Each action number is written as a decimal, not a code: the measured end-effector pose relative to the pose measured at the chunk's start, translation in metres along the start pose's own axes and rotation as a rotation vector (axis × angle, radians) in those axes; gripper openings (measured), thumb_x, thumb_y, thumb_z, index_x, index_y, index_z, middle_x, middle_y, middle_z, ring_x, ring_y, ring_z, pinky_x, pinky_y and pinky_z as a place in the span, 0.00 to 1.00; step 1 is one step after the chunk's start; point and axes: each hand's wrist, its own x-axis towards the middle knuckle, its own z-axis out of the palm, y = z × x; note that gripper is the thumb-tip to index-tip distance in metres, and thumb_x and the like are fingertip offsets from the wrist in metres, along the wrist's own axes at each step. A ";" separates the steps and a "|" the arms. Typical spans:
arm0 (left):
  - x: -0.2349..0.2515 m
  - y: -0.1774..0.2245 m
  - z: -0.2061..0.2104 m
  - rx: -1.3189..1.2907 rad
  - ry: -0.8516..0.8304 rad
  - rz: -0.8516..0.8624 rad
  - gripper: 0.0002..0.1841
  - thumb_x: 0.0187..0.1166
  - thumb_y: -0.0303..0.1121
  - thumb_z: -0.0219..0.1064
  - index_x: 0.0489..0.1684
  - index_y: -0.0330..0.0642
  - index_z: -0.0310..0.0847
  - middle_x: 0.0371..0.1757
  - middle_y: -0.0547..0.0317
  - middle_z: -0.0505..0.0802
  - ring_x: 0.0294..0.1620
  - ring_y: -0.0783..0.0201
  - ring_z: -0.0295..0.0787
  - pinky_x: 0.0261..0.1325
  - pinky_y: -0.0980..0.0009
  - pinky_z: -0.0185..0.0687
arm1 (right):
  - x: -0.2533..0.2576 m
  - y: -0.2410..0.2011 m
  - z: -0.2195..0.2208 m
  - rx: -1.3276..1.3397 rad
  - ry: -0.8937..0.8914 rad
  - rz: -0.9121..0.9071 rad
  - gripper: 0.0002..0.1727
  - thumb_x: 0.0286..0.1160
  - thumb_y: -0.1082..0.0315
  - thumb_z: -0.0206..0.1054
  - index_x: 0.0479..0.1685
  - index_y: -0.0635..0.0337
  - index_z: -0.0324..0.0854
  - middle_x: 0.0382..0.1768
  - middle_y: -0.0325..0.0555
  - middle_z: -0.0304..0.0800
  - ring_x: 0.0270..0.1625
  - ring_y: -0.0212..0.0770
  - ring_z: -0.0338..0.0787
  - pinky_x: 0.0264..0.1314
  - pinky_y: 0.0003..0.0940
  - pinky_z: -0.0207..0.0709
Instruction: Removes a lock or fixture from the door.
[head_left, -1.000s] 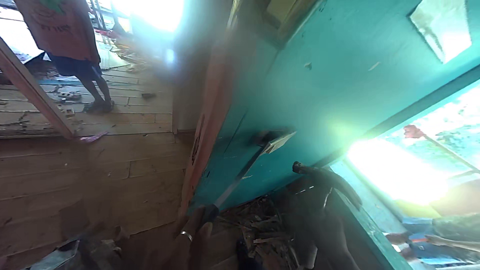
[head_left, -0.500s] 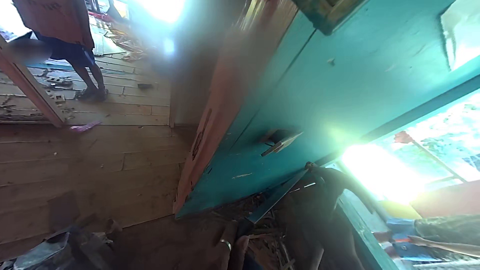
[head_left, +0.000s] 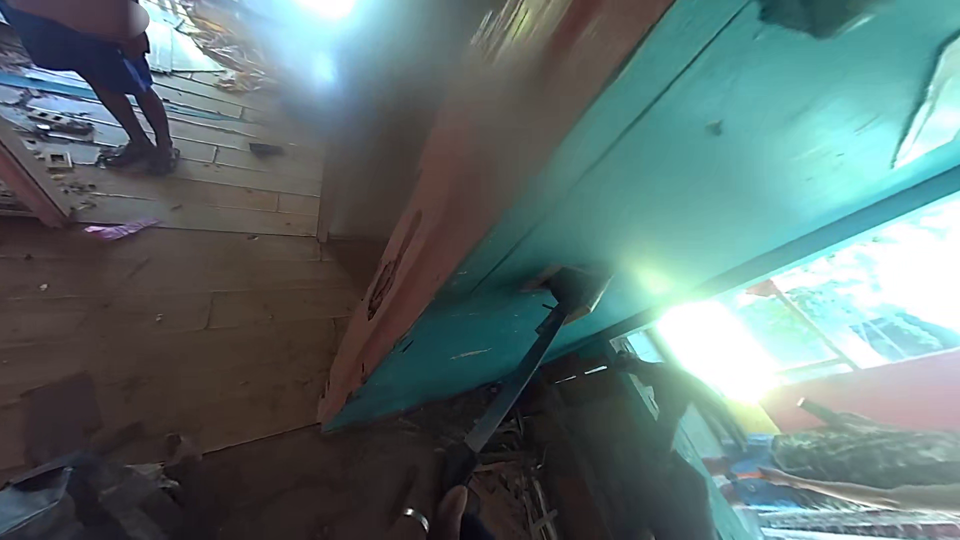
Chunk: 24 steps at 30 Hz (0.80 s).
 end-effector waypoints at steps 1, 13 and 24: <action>-0.001 0.000 0.003 0.011 -0.001 0.001 0.21 0.90 0.40 0.59 0.59 0.29 0.87 0.40 0.43 0.95 0.35 0.56 0.93 0.38 0.63 0.89 | 0.000 -0.002 0.001 -0.002 0.006 0.011 0.04 0.66 0.75 0.69 0.32 0.59 0.78 0.15 0.35 0.83 0.14 0.32 0.81 0.19 0.33 0.81; -0.001 0.011 0.001 0.029 -0.074 -0.020 0.22 0.91 0.41 0.58 0.62 0.27 0.86 0.46 0.36 0.95 0.40 0.47 0.96 0.42 0.59 0.91 | 0.014 0.010 0.007 -0.013 0.012 -0.079 0.08 0.58 0.70 0.73 0.31 0.57 0.78 0.12 0.35 0.78 0.11 0.33 0.78 0.14 0.34 0.78; -0.001 0.003 -0.005 0.059 0.099 -0.007 0.21 0.91 0.41 0.57 0.57 0.31 0.89 0.40 0.46 0.94 0.36 0.61 0.92 0.38 0.67 0.88 | 0.005 0.010 0.012 0.044 0.001 -0.136 0.09 0.56 0.68 0.74 0.34 0.59 0.81 0.15 0.37 0.83 0.13 0.35 0.81 0.16 0.36 0.80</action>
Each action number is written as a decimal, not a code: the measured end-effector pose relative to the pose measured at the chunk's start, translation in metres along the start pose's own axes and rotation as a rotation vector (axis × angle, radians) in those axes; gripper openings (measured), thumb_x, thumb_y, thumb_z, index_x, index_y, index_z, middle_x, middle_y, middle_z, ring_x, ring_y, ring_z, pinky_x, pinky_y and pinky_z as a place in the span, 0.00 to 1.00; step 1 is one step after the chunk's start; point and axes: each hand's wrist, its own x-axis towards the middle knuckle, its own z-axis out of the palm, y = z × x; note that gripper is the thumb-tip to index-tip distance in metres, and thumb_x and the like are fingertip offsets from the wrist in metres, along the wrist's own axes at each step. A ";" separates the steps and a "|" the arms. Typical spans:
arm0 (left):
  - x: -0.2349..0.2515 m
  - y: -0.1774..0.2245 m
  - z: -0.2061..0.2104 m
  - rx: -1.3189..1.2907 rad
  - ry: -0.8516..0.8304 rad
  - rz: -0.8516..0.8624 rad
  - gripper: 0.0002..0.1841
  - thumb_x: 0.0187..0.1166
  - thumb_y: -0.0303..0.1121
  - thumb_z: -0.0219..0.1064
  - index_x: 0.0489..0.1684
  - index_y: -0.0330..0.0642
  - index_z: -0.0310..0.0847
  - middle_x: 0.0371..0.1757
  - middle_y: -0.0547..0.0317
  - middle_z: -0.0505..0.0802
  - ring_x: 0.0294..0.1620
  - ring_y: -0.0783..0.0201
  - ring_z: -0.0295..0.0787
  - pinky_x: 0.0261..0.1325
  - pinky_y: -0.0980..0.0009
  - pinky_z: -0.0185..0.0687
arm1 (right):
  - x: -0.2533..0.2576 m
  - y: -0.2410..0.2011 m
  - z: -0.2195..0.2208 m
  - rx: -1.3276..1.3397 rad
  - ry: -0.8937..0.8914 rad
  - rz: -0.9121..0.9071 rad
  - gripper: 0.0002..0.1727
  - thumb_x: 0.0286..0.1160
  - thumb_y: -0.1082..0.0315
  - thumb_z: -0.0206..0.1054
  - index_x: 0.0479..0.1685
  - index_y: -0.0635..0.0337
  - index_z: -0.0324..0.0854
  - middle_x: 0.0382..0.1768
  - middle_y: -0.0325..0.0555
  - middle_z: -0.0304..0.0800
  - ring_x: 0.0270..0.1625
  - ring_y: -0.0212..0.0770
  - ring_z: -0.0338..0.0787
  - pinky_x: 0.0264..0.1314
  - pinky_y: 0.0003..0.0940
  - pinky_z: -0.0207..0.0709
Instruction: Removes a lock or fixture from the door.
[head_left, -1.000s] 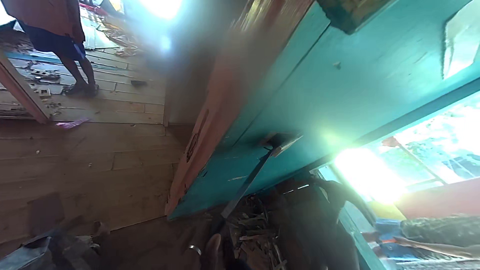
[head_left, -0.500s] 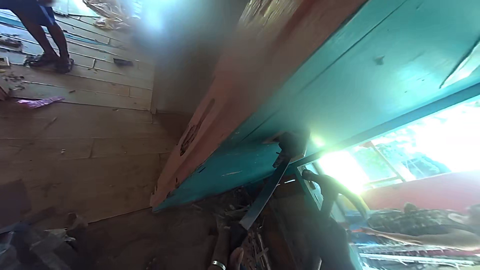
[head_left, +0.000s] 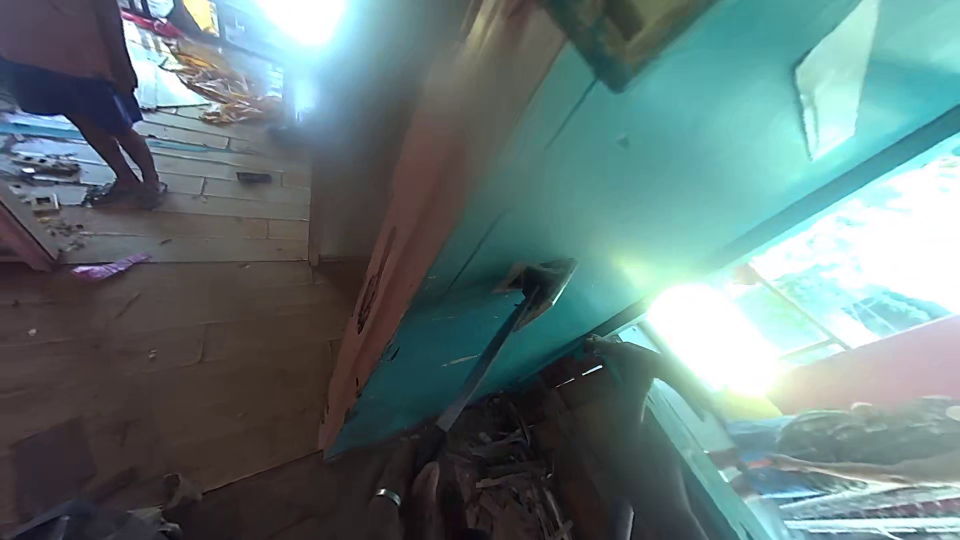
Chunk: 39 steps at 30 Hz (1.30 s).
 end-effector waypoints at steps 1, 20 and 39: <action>0.000 0.001 -0.001 0.013 0.019 0.004 0.21 0.91 0.40 0.56 0.56 0.31 0.89 0.38 0.46 0.94 0.35 0.61 0.92 0.38 0.67 0.88 | -0.002 -0.002 0.000 0.011 -0.002 0.013 0.09 0.57 0.69 0.75 0.33 0.59 0.80 0.16 0.37 0.83 0.13 0.35 0.81 0.16 0.36 0.81; 0.022 0.034 -0.002 0.162 0.080 -0.055 0.21 0.91 0.44 0.53 0.44 0.39 0.89 0.26 0.66 0.88 0.21 0.77 0.80 0.24 0.77 0.79 | 0.006 0.043 0.000 0.228 -0.099 0.026 0.12 0.55 0.63 0.75 0.36 0.56 0.84 0.17 0.37 0.84 0.14 0.35 0.82 0.15 0.35 0.79; 0.000 0.097 0.022 0.253 0.319 -0.034 0.19 0.91 0.42 0.58 0.46 0.35 0.88 0.28 0.64 0.90 0.22 0.77 0.81 0.24 0.76 0.78 | 0.121 0.072 -0.032 0.329 -0.346 -0.127 0.11 0.60 0.60 0.75 0.36 0.53 0.81 0.15 0.33 0.83 0.12 0.33 0.81 0.14 0.31 0.79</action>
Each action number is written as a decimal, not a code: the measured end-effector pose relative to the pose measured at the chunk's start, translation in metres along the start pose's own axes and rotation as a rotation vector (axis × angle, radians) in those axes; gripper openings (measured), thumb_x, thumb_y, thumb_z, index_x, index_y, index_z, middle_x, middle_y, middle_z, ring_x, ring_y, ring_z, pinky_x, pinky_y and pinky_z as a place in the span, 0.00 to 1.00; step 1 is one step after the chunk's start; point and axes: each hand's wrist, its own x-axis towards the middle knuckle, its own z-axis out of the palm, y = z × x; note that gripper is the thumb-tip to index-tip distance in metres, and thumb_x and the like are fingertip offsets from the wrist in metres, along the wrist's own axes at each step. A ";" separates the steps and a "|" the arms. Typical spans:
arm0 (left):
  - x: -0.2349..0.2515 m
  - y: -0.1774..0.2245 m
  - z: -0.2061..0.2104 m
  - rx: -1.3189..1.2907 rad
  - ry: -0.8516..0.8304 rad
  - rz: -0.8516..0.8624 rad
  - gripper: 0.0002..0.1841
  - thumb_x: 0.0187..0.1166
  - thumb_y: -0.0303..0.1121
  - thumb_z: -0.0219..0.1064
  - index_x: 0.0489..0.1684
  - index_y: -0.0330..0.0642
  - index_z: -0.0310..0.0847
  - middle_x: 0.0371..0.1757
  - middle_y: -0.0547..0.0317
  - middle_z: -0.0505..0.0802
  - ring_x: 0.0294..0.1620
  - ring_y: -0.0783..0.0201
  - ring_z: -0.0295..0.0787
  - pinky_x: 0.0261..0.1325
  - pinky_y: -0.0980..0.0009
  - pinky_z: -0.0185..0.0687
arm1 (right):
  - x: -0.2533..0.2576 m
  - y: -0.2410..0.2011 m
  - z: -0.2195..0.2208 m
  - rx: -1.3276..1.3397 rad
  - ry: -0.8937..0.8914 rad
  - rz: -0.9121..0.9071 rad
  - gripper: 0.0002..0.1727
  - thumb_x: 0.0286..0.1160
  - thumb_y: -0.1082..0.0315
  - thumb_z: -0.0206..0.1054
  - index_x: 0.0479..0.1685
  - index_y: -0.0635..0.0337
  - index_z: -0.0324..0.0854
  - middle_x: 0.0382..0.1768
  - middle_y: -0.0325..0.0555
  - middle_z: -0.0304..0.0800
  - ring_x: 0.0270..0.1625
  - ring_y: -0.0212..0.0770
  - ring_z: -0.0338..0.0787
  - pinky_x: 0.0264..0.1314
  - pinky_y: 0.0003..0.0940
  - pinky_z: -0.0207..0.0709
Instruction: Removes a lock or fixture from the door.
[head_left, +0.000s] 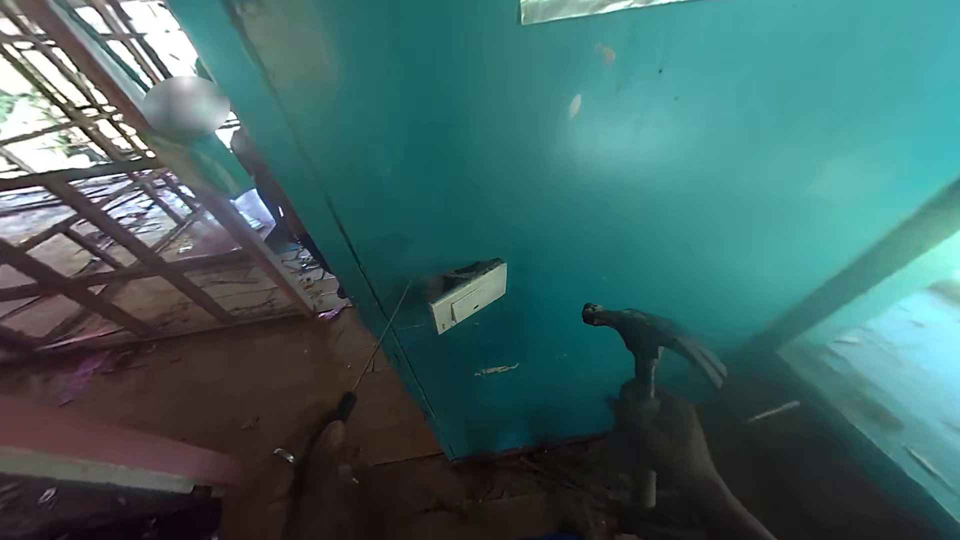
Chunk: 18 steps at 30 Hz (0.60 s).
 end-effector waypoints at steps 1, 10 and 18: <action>-0.003 0.003 0.000 0.033 0.015 -0.002 0.18 0.90 0.44 0.59 0.48 0.37 0.89 0.30 0.64 0.92 0.23 0.76 0.83 0.26 0.76 0.80 | 0.006 -0.001 -0.005 -0.013 -0.020 -0.033 0.11 0.62 0.60 0.75 0.35 0.53 0.82 0.15 0.32 0.83 0.12 0.32 0.81 0.14 0.30 0.79; 0.014 0.060 0.025 0.147 0.374 0.024 0.30 0.77 0.51 0.73 0.60 0.30 0.77 0.34 0.65 0.85 0.29 0.82 0.78 0.32 0.82 0.78 | 0.077 -0.069 -0.039 -0.152 -0.318 -0.597 0.23 0.77 0.43 0.71 0.47 0.56 0.84 0.25 0.31 0.86 0.21 0.26 0.84 0.23 0.28 0.85; 0.043 0.047 0.167 0.060 0.521 0.244 0.23 0.66 0.38 0.84 0.45 0.30 0.77 0.59 0.39 0.81 0.54 0.57 0.85 0.56 0.68 0.86 | 0.068 -0.076 -0.014 0.072 -0.333 -0.536 0.17 0.79 0.47 0.71 0.40 0.52 0.81 0.19 0.29 0.83 0.16 0.29 0.81 0.17 0.27 0.80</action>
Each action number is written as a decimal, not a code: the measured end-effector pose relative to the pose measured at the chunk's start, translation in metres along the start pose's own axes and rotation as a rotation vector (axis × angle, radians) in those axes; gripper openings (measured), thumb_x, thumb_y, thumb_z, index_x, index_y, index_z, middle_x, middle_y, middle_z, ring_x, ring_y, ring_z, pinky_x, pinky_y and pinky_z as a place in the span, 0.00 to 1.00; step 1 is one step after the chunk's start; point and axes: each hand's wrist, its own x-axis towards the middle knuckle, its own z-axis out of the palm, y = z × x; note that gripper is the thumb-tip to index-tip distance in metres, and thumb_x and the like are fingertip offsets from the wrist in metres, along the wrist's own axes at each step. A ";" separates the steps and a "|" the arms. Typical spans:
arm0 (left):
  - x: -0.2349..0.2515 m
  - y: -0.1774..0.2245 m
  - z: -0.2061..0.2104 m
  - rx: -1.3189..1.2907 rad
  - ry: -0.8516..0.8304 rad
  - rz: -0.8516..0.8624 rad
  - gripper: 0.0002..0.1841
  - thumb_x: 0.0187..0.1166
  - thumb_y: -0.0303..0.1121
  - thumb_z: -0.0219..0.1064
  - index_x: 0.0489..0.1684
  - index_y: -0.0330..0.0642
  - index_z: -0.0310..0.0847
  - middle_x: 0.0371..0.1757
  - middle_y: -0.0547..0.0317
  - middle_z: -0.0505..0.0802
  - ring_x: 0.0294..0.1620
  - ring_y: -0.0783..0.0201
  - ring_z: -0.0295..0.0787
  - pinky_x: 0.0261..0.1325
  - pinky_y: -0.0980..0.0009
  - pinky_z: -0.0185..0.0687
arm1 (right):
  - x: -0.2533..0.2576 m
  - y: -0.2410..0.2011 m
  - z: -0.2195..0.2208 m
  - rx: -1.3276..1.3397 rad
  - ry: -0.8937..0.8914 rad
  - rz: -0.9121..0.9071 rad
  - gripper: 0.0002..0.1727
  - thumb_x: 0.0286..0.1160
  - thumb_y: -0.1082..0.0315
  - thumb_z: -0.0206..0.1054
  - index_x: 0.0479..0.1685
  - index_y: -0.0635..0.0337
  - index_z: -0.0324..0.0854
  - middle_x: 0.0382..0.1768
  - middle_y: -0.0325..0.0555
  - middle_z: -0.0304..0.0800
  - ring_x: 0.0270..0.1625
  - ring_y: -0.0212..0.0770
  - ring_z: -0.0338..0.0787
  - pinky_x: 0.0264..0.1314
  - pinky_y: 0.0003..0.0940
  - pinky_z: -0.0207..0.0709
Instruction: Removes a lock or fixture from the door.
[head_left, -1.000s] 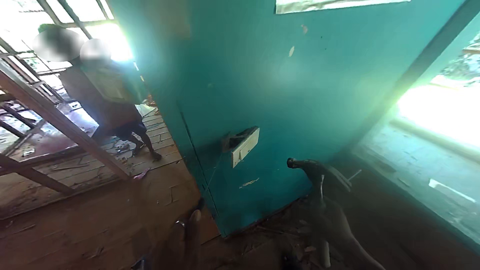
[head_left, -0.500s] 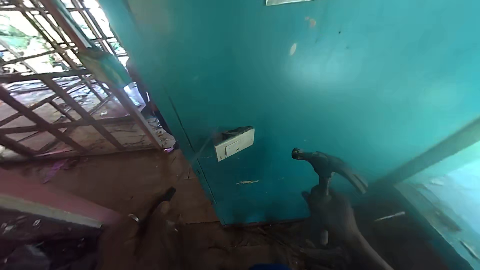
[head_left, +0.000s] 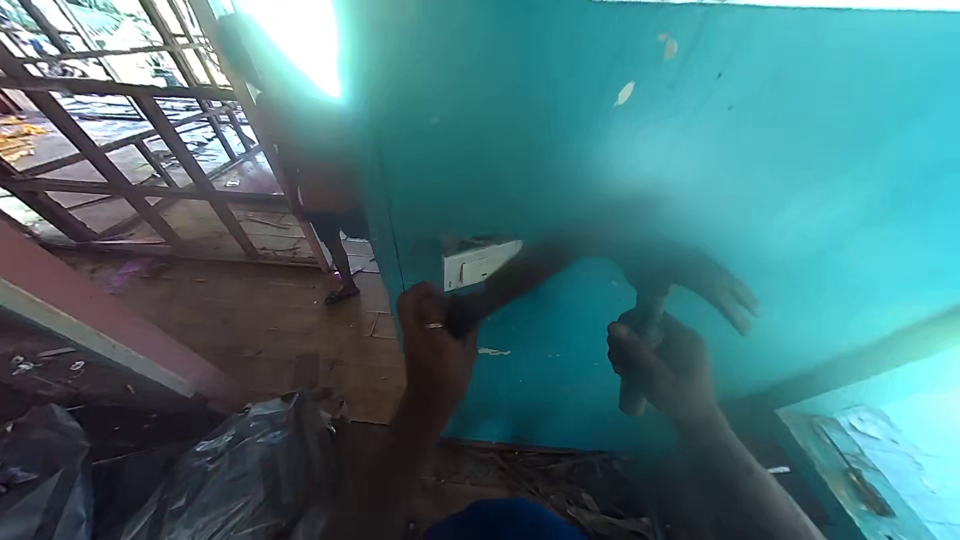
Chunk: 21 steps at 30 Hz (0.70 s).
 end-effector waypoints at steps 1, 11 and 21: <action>0.001 -0.002 0.007 0.026 -0.022 0.068 0.21 0.66 0.35 0.83 0.44 0.32 0.77 0.63 0.36 0.80 0.60 0.53 0.84 0.63 0.65 0.85 | -0.004 0.002 0.001 0.013 0.013 0.012 0.17 0.79 0.47 0.71 0.40 0.52 0.81 0.19 0.30 0.83 0.16 0.29 0.81 0.17 0.27 0.80; 0.049 -0.053 0.014 -0.014 -0.474 0.321 0.23 0.90 0.34 0.49 0.80 0.32 0.71 0.84 0.40 0.77 0.91 0.47 0.63 0.93 0.48 0.52 | -0.049 0.025 -0.031 -0.014 0.241 0.266 0.17 0.77 0.47 0.70 0.36 0.51 0.80 0.14 0.32 0.79 0.12 0.31 0.79 0.14 0.28 0.78; 0.095 -0.102 -0.020 -0.032 -0.573 0.652 0.18 0.87 0.27 0.55 0.71 0.33 0.76 0.81 0.46 0.81 0.87 0.49 0.71 0.90 0.53 0.64 | -0.063 0.016 -0.042 -0.071 0.339 0.346 0.17 0.76 0.47 0.70 0.35 0.52 0.80 0.13 0.32 0.79 0.11 0.32 0.79 0.13 0.28 0.78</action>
